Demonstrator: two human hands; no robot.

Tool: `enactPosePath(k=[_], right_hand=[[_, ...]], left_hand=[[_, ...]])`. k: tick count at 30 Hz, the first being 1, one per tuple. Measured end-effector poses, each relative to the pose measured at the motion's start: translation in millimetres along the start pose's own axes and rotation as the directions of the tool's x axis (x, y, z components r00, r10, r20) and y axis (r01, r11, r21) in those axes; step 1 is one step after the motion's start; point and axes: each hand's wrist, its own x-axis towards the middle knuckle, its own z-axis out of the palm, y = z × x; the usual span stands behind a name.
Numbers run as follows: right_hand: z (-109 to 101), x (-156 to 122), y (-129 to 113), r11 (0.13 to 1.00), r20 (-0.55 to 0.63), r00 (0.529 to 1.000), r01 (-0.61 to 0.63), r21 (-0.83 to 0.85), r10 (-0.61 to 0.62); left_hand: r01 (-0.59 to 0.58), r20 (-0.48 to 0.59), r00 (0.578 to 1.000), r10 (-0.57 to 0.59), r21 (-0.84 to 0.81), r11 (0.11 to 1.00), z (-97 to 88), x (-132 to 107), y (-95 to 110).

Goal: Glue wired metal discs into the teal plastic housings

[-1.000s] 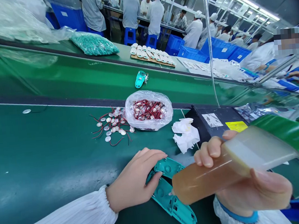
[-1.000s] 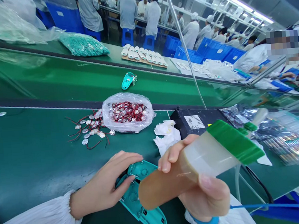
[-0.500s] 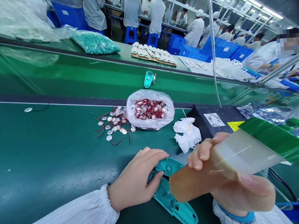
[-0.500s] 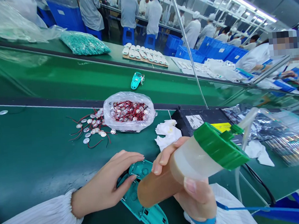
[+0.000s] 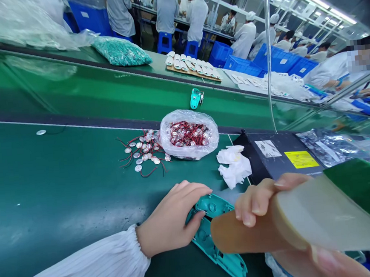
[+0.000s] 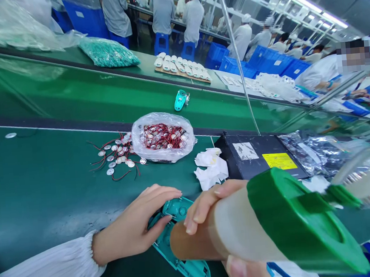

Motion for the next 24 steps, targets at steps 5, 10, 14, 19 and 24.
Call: enactPosePath(k=[5,10,14,19,24], right_hand=[[-15.0,0.9,22.5,0.991,0.046,0.992,0.118,0.055,-0.121],[-25.4,-2.2,29.6,0.993,0.033,0.992,0.119,0.01,-0.119],[-21.6,-4.7,24.5,0.995,-0.002,0.995,0.095,-0.031,-0.096],[-10.3,-1.4,18.5,0.994,-0.042,0.993,0.109,-0.026,-0.11],[2.1,4.1,11.0,1.0,0.038,0.999,0.02,-0.021,-0.019]], left_hand=[[0.001,-0.019,1.0,-0.001,0.015,1.0,0.5,0.9,1.4],[0.0,-0.035,0.999,0.001,0.011,1.0,0.2,1.2,1.1],[-0.005,-0.044,0.999,0.006,0.009,1.0,0.1,1.0,1.5],[-0.007,-0.039,0.999,0.007,0.005,1.0,0.1,1.3,2.3],[-0.007,-0.031,1.0,0.007,0.008,1.0,0.3,1.3,2.2]])
